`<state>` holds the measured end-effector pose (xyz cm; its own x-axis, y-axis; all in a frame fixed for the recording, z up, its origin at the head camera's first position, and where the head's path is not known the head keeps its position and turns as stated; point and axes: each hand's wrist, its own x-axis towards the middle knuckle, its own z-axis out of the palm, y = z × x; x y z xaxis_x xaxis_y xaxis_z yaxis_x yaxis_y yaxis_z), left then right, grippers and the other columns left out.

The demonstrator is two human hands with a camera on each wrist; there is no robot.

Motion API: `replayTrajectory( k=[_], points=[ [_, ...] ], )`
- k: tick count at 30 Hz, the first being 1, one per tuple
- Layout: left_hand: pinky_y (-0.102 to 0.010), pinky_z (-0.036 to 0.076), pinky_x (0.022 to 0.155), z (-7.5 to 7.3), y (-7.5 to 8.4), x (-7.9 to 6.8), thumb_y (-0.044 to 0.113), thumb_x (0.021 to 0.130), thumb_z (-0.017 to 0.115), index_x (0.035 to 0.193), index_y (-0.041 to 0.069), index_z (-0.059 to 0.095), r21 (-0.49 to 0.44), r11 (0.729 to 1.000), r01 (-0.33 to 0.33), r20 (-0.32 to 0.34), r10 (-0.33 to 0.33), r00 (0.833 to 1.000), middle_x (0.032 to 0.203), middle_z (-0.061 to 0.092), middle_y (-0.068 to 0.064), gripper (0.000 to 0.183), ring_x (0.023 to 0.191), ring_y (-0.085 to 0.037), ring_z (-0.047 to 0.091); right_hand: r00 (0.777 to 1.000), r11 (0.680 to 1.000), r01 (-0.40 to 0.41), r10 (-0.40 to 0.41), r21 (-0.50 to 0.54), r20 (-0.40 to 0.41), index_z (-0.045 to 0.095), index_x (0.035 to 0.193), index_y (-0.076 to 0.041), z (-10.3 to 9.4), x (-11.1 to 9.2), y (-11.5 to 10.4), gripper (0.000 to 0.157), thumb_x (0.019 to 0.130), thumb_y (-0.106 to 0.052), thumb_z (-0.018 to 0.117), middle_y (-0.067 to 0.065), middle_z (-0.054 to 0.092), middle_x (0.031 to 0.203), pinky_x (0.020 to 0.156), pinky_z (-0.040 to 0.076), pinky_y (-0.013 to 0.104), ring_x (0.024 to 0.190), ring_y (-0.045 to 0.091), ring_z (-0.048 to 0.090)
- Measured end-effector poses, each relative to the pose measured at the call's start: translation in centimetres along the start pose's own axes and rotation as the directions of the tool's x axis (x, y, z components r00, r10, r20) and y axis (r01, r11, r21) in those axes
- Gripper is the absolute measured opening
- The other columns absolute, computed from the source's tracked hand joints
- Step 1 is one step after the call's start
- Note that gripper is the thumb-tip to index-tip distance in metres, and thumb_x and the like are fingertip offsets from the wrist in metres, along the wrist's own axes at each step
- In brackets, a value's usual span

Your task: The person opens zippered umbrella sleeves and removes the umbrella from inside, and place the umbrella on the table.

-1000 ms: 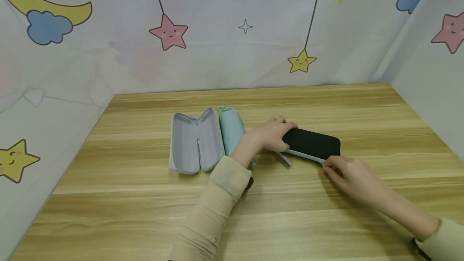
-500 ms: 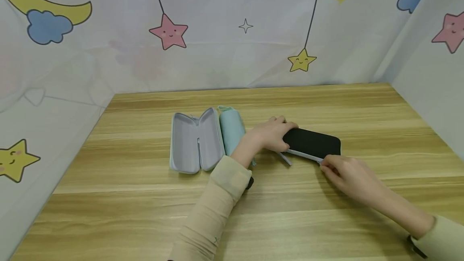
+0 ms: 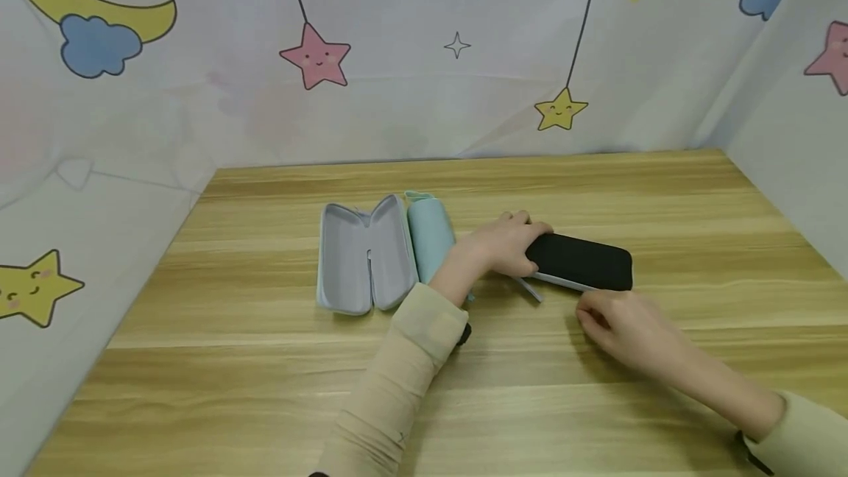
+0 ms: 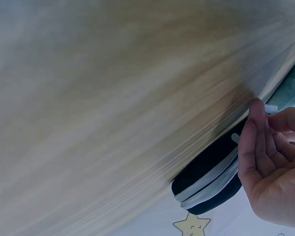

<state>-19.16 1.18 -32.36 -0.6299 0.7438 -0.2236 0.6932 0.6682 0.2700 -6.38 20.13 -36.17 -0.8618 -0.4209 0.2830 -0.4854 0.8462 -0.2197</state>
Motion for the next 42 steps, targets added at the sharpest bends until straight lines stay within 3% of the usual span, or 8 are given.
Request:
replayTrajectory(
  k=[5, 11, 19, 30, 36, 39, 42],
  points=[
    [-0.035, 0.040, 0.107, 0.1, 0.1, 0.1, 0.029, 0.095, 0.053, 0.150, 0.024, 0.033, 0.008, 1.000, 0.007, 0.002, -0.007, 1.000, 0.141, 0.043, -0.005, 0.060, 0.128, -0.021, 0.044, 0.996, 0.995, -0.091, 0.091, -0.029, 0.017, 0.067, 0.072, -0.015, -0.3, -0.4, 0.6, 0.013, 0.083, -0.008, 0.071, -0.013, 0.051, 0.057, 0.045, 0.030, 0.017, 0.048, -0.004, 0.032],
    [-0.035, 0.039, 0.107, 0.1, 0.1, 0.1, 0.030, 0.095, 0.053, 0.150, 0.025, 0.032, 0.015, 1.000, 0.017, 0.002, -0.017, 1.000, 0.142, 0.043, -0.005, 0.060, 0.130, -0.020, 0.043, 0.991, 0.983, -0.130, 0.127, -0.128, -0.033, 0.062, 0.060, -0.016, -0.5, -0.6, 0.7, 0.026, 0.083, -0.020, 0.073, -0.014, 0.037, 0.045, 0.041, 0.022, 0.017, 0.041, -0.003, 0.022],
    [-0.033, 0.040, 0.106, 0.1, 0.8, 0.1, 0.038, 0.093, 0.055, 0.149, 0.024, 0.033, 0.070, 0.996, 0.048, 0.005, -0.048, 0.999, 0.142, 0.043, -0.005, 0.062, 0.129, -0.022, 0.044, 0.979, 0.965, -0.202, 0.200, -0.165, -0.032, 0.075, 0.076, -0.004, -0.6, -0.4, 0.9, 0.020, 0.085, -0.022, 0.072, -0.008, 0.043, 0.045, 0.039, 0.020, 0.019, 0.040, 0.002, 0.025],
    [-0.036, 0.041, 0.106, 0.0, 1.3, 0.0, 0.047, 0.091, 0.057, 0.149, 0.022, 0.034, 0.097, 0.992, 0.078, 0.005, -0.079, 0.997, 0.145, 0.042, -0.007, 0.067, 0.132, -0.028, 0.043, 0.963, 0.962, -0.269, 0.267, -0.047, -0.046, 0.070, 0.068, -0.004, -0.5, 0.2, 2.1, 0.021, 0.088, -0.012, 0.066, -0.009, 0.044, 0.045, 0.038, 0.024, 0.018, 0.038, 0.001, 0.031],
    [-0.037, 0.042, 0.104, 0.0, 1.4, 0.0, 0.047, 0.091, 0.056, 0.149, 0.021, 0.034, 0.085, 0.993, 0.076, 0.007, -0.077, 0.997, 0.144, 0.042, -0.007, 0.067, 0.131, -0.028, 0.043, 0.957, 0.958, -0.288, 0.288, 0.005, -0.039, 0.059, 0.056, -0.013, -0.6, 0.1, 2.1, 0.034, 0.089, -0.010, 0.063, -0.011, 0.045, 0.043, 0.037, 0.029, 0.020, 0.037, 0.000, 0.035],
    [-0.036, 0.043, 0.104, 0.0, 1.5, 0.0, 0.049, 0.091, 0.055, 0.149, 0.021, 0.033, 0.091, 0.992, 0.084, 0.010, -0.085, 0.996, 0.145, 0.041, -0.007, 0.068, 0.130, -0.028, 0.044, 0.939, 0.937, -0.344, 0.345, 0.067, -0.004, 0.062, 0.058, -0.013, -0.7, 0.2, 2.2, 0.033, 0.091, -0.011, 0.062, -0.009, 0.051, 0.045, 0.038, 0.033, 0.021, 0.038, 0.002, 0.043],
    [-0.036, 0.042, 0.105, 0.0, 1.8, 0.1, 0.050, 0.091, 0.055, 0.150, 0.020, 0.032, 0.103, 0.990, 0.095, 0.015, -0.097, 0.995, 0.146, 0.041, -0.008, 0.069, 0.130, -0.029, 0.044, 0.896, 0.882, -0.444, 0.441, 0.158, 0.055, 0.071, 0.071, -0.005, -0.7, 0.3, 2.5, 0.024, 0.091, -0.014, 0.062, -0.005, 0.060, 0.050, 0.042, 0.039, 0.022, 0.041, 0.006, 0.054]
  ],
)
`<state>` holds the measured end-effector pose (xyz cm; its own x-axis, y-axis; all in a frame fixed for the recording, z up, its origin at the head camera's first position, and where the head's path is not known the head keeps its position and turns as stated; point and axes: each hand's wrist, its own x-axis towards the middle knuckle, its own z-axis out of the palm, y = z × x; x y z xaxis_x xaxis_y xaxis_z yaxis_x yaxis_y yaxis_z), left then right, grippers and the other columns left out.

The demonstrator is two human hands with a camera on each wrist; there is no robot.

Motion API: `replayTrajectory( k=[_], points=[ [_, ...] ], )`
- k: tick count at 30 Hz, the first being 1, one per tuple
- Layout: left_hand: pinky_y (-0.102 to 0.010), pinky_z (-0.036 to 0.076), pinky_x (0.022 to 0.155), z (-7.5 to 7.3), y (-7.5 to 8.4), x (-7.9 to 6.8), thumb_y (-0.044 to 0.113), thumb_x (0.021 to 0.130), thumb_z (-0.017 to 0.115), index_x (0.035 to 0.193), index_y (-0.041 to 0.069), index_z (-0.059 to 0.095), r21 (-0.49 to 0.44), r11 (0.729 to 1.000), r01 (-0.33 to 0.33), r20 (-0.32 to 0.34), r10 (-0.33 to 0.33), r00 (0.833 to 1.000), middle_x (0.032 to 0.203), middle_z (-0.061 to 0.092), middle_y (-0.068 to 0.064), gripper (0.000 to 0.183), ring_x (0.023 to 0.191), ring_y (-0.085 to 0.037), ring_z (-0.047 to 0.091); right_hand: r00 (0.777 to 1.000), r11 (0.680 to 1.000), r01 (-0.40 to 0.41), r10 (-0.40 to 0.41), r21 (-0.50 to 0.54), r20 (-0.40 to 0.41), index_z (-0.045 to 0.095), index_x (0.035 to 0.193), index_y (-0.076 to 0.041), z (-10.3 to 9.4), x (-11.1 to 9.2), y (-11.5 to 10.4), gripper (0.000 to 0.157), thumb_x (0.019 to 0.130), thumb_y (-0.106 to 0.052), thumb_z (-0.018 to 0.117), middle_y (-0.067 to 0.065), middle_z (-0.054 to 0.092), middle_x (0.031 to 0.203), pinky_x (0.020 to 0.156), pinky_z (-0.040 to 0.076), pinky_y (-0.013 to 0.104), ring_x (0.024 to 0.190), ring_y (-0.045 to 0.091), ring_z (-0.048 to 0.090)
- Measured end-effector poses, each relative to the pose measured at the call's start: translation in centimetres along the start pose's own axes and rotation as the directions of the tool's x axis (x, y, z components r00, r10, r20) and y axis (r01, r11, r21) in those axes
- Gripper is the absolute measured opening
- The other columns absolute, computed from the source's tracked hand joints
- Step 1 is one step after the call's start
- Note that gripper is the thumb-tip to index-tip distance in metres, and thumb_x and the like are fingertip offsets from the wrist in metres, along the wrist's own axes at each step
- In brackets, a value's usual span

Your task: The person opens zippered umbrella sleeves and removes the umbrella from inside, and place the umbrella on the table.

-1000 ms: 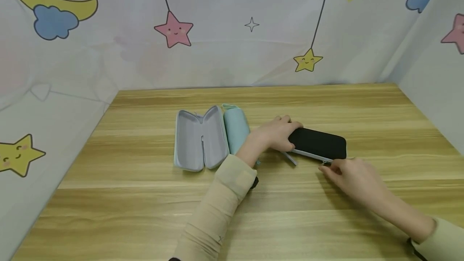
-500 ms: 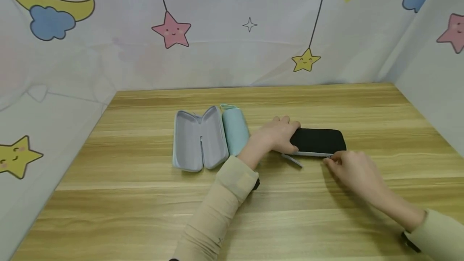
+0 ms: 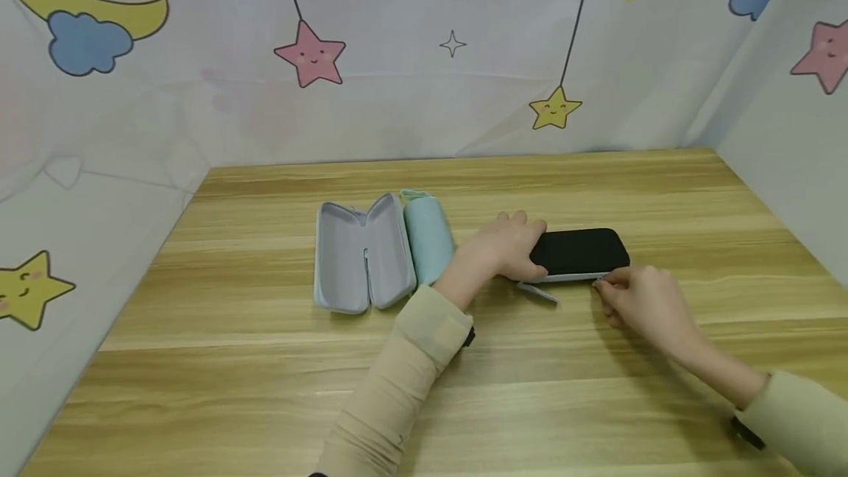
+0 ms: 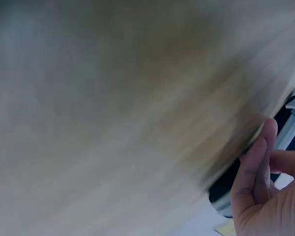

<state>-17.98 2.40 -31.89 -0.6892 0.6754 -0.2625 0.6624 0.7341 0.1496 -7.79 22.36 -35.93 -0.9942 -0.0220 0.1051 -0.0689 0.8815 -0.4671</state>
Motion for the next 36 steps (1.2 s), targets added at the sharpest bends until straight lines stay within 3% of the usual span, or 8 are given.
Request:
replayTrajectory(
  k=[4, 10, 20, 36],
  points=[
    [-0.037, 0.043, 0.104, -0.01, 0.39, -0.02, 0.051, 0.091, 0.055, 0.149, 0.019, 0.032, 0.022, 1.000, 0.021, 0.006, -0.021, 1.000, 0.146, 0.041, -0.009, 0.070, 0.128, -0.029, 0.045, 0.988, 0.975, -0.152, 0.143, 0.162, 0.065, 0.072, 0.089, 0.007, -0.05, 0.56, 0.26, 0.026, 0.092, -0.018, 0.062, 0.002, 0.068, 0.060, 0.048, 0.049, 0.022, 0.048, 0.009, 0.064],
    [-0.037, 0.045, 0.102, -0.04, 0.54, 0.05, 0.051, 0.092, 0.054, 0.149, 0.020, 0.032, 0.022, 0.999, 0.031, 0.003, -0.031, 0.999, 0.146, 0.041, -0.009, 0.069, 0.128, -0.029, 0.046, 0.965, 0.932, -0.255, 0.230, 0.258, 0.124, 0.070, 0.090, 0.009, -0.08, 1.05, 0.41, 0.030, 0.093, -0.019, 0.061, 0.003, 0.070, 0.062, 0.049, 0.053, 0.024, 0.051, 0.009, 0.067],
    [-0.038, 0.047, 0.098, -0.07, 0.69, 0.04, 0.051, 0.091, 0.055, 0.148, 0.019, 0.034, 0.023, 0.999, 0.029, -0.008, -0.029, 1.000, 0.144, 0.043, -0.009, 0.069, 0.124, -0.029, 0.047, 0.966, 0.905, -0.246, 0.199, 0.346, 0.167, 0.062, 0.101, 0.013, -0.55, 0.62, 1.00, 0.024, 0.092, -0.009, 0.056, 0.010, 0.071, 0.072, 0.056, 0.056, 0.026, 0.057, 0.011, 0.068],
    [-0.037, 0.047, 0.098, 0.15, 0.57, 0.12, 0.052, 0.091, 0.055, 0.148, 0.019, 0.034, 0.033, 0.999, 0.031, -0.010, -0.031, 0.999, 0.143, 0.044, -0.009, 0.069, 0.124, -0.029, 0.049, 0.984, 0.944, -0.180, 0.170, 0.275, 0.060, 0.061, 0.099, 0.009, -0.28, 0.11, 0.93, 0.019, 0.089, -0.006, 0.054, 0.010, 0.067, 0.074, 0.052, 0.054, 0.023, 0.054, 0.006, 0.065]
  ],
)
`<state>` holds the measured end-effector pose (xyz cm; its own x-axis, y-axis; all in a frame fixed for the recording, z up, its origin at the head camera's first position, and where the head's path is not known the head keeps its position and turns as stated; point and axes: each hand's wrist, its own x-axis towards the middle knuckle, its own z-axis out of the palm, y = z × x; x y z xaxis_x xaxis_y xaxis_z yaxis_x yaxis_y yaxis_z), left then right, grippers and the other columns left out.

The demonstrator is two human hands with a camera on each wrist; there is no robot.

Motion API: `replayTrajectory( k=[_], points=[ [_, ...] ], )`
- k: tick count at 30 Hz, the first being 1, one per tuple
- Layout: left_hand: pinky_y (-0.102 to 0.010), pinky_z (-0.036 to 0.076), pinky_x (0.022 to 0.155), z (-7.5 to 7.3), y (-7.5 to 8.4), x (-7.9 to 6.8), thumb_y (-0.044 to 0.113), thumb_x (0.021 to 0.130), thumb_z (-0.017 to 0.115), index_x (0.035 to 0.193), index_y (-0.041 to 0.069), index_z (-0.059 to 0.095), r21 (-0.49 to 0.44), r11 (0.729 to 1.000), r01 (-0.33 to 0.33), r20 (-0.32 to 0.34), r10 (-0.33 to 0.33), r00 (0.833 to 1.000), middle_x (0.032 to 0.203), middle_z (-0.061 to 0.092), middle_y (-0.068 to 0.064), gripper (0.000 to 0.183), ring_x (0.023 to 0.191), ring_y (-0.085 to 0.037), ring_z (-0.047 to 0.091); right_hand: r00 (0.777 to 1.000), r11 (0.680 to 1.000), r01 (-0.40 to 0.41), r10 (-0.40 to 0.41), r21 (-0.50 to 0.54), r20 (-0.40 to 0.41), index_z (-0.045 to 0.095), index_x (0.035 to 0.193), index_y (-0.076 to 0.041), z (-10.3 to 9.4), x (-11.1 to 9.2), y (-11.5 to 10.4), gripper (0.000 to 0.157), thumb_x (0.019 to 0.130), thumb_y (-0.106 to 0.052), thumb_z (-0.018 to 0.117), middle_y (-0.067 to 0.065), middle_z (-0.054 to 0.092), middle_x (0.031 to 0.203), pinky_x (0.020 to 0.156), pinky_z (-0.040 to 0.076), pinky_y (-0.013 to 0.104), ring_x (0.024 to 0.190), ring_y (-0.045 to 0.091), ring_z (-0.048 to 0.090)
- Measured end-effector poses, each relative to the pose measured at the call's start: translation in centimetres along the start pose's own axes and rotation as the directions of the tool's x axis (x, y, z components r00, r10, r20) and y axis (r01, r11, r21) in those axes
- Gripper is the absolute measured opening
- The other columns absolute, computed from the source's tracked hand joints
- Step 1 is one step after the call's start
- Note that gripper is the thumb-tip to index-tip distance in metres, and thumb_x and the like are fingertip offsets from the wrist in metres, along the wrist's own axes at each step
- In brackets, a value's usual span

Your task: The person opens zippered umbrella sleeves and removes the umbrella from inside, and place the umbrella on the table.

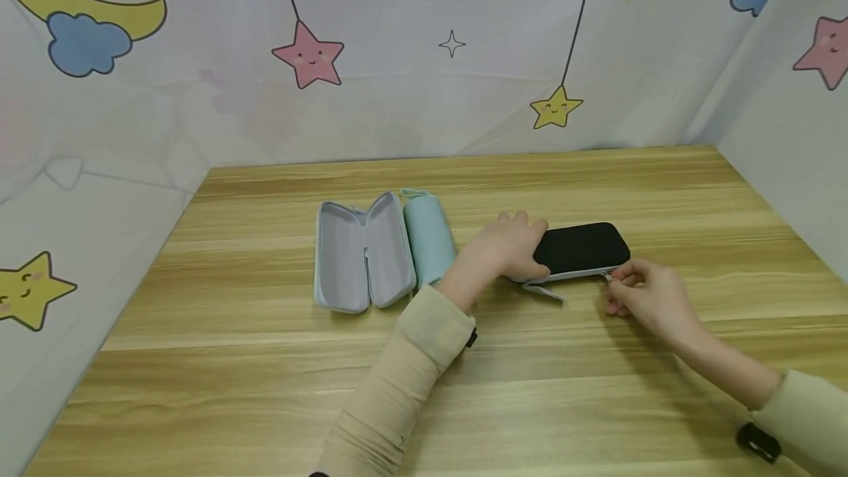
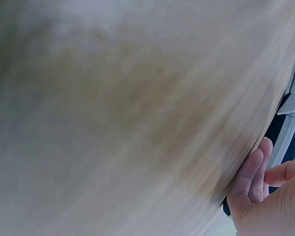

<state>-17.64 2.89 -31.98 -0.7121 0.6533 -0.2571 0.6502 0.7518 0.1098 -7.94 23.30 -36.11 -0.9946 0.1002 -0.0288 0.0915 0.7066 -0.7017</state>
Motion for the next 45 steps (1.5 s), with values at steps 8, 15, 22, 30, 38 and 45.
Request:
replayTrajectory(
  k=[8, 15, 22, 30, 38, 45],
  points=[
    [-0.037, 0.046, 0.099, -0.06, -0.10, -0.10, 0.052, 0.091, 0.055, 0.148, 0.019, 0.035, -0.008, 1.000, 0.002, 0.000, -0.002, 1.000, 0.143, 0.044, -0.009, 0.068, 0.124, -0.029, 0.048, 0.997, 0.996, 0.077, -0.077, -0.034, -0.016, 0.062, 0.096, 0.007, 0.03, -0.29, -0.07, 0.015, 0.092, -0.007, 0.058, 0.012, 0.066, 0.075, 0.051, 0.050, 0.020, 0.053, 0.003, 0.063],
    [-0.036, 0.046, 0.100, -0.01, -0.17, -0.14, 0.052, 0.091, 0.055, 0.149, 0.020, 0.033, -0.011, 1.000, 0.008, 0.008, -0.008, 1.000, 0.144, 0.042, -0.009, 0.069, 0.125, -0.028, 0.047, 0.994, 0.994, 0.105, -0.105, -0.038, -0.019, 0.063, 0.093, 0.007, 0.10, -0.37, -0.15, 0.013, 0.092, -0.005, 0.058, 0.012, 0.065, 0.074, 0.050, 0.051, 0.020, 0.053, 0.003, 0.063],
    [-0.036, 0.045, 0.100, 0.03, -0.17, -0.13, 0.053, 0.092, 0.054, 0.149, 0.020, 0.032, -0.010, 1.000, 0.007, 0.016, -0.007, 1.000, 0.145, 0.041, -0.009, 0.070, 0.126, -0.028, 0.046, 0.991, 0.991, 0.132, -0.132, -0.020, -0.004, 0.062, 0.092, 0.008, 0.39, -0.35, -0.19, 0.013, 0.092, -0.004, 0.058, 0.012, 0.065, 0.075, 0.050, 0.050, 0.019, 0.053, 0.002, 0.063],
    [-0.036, 0.047, 0.097, -0.02, -0.14, -0.24, 0.052, 0.092, 0.054, 0.148, 0.018, 0.034, 0.004, 1.000, -0.003, 0.001, 0.003, 1.000, 0.142, 0.045, -0.010, 0.068, 0.123, -0.028, 0.048, 0.989, 0.988, 0.150, -0.150, -0.030, -0.014, 0.063, 0.091, 0.007, 0.56, -0.33, -0.32, 0.010, 0.091, -0.002, 0.059, 0.012, 0.064, 0.074, 0.049, 0.050, 0.019, 0.052, 0.002, 0.063],
    [-0.035, 0.048, 0.096, -0.01, -0.07, -0.16, 0.053, 0.092, 0.053, 0.147, 0.018, 0.035, 0.011, 1.000, -0.014, 0.000, 0.014, 1.000, 0.140, 0.045, -0.010, 0.067, 0.121, -0.028, 0.049, 0.986, 0.985, 0.166, -0.167, -0.037, -0.015, 0.063, 0.089, 0.006, 0.71, -0.55, -0.51, 0.008, 0.090, 0.000, 0.059, 0.013, 0.064, 0.073, 0.049, 0.050, 0.020, 0.052, 0.002, 0.063],
    [-0.035, 0.047, 0.097, -0.11, -0.05, -0.18, 0.052, 0.092, 0.054, 0.148, 0.019, 0.034, 0.006, 1.000, -0.010, 0.010, 0.010, 1.000, 0.142, 0.044, -0.010, 0.068, 0.123, -0.028, 0.048, 0.984, 0.983, 0.175, -0.176, -0.054, -0.008, 0.063, 0.089, 0.005, 0.94, -0.62, -0.65, 0.007, 0.090, -0.001, 0.059, 0.012, 0.065, 0.073, 0.049, 0.050, 0.019, 0.052, 0.002, 0.063]
  ],
)
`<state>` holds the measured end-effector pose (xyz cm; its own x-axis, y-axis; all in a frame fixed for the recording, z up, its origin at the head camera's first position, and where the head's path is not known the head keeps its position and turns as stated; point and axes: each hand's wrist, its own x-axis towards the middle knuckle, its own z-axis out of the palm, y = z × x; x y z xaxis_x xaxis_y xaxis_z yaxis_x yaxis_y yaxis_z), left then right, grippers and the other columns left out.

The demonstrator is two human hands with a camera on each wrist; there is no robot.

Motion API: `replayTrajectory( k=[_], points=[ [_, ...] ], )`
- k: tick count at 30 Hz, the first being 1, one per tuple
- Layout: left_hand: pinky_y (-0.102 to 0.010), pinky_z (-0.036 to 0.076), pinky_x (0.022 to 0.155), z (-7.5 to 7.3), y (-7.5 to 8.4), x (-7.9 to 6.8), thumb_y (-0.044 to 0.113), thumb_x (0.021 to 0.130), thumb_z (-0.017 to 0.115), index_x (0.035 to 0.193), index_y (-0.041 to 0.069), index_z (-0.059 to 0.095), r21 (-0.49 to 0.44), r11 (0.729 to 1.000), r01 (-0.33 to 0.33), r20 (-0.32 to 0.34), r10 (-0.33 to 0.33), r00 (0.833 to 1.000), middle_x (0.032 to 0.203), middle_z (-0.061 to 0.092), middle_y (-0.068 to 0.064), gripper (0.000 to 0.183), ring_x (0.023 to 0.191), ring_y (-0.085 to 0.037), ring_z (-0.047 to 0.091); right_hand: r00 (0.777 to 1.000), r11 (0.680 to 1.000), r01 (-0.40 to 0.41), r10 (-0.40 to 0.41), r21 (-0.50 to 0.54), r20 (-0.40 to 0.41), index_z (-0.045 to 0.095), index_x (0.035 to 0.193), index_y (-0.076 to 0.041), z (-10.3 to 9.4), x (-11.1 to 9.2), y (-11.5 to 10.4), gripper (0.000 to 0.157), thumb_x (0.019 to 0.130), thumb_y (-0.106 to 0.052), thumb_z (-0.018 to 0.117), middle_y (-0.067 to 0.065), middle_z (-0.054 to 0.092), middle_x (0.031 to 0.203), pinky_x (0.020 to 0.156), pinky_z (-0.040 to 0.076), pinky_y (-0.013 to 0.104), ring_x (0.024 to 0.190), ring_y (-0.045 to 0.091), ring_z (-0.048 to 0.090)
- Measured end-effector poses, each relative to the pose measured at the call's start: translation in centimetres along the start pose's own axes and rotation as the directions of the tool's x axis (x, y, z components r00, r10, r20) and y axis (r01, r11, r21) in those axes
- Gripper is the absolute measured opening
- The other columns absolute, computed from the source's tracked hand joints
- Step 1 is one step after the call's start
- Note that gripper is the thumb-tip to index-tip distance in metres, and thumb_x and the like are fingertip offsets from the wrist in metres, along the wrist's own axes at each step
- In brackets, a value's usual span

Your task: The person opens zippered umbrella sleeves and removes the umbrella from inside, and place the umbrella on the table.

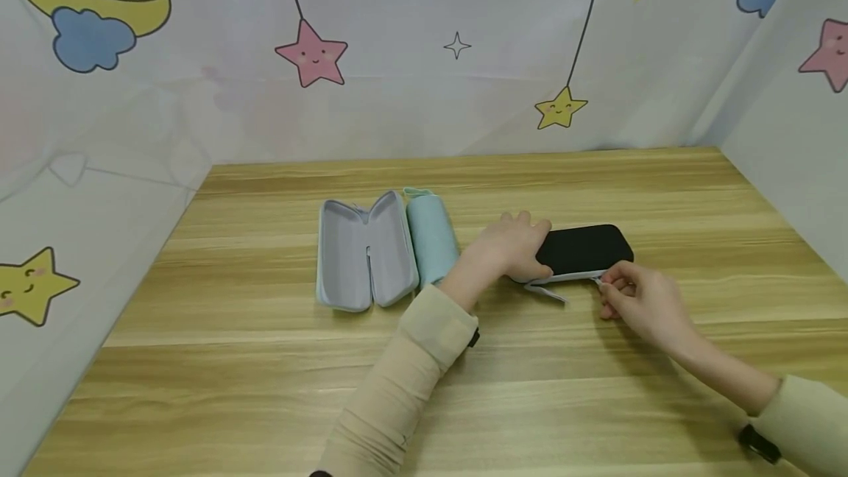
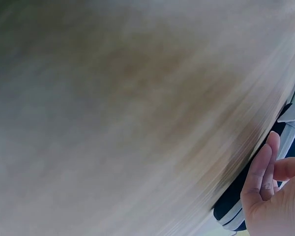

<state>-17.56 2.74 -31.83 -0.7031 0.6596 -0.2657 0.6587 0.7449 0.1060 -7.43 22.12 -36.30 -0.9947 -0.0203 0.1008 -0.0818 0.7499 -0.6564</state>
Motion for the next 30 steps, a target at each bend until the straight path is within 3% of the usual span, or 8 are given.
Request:
replayTrajectory(
  k=[13, 30],
  points=[
    [-0.036, 0.048, 0.096, 0.0, 0.0, 0.0, 0.053, 0.092, 0.054, 0.149, 0.020, 0.033, -0.002, 1.000, 0.007, 0.003, -0.007, 1.000, 0.142, 0.045, -0.009, 0.069, 0.123, -0.028, 0.048, 0.997, 0.996, 0.074, -0.075, -0.054, -0.020, 0.064, 0.088, 0.001, 0.4, -0.1, -0.1, 0.008, 0.091, -0.005, 0.061, 0.005, 0.066, 0.070, 0.046, 0.042, 0.017, 0.051, -0.002, 0.059],
    [-0.036, 0.047, 0.098, 0.0, 0.1, 0.0, 0.053, 0.092, 0.054, 0.149, 0.021, 0.031, -0.015, 1.000, 0.018, 0.012, -0.018, 1.000, 0.144, 0.043, -0.008, 0.070, 0.125, -0.028, 0.046, 0.997, 0.994, 0.081, -0.080, -0.072, 0.017, 0.065, 0.089, 0.001, 0.8, 0.1, -1.2, 0.008, 0.091, -0.005, 0.061, 0.004, 0.066, 0.072, 0.050, 0.042, 0.018, 0.052, 0.000, 0.060]
  ],
)
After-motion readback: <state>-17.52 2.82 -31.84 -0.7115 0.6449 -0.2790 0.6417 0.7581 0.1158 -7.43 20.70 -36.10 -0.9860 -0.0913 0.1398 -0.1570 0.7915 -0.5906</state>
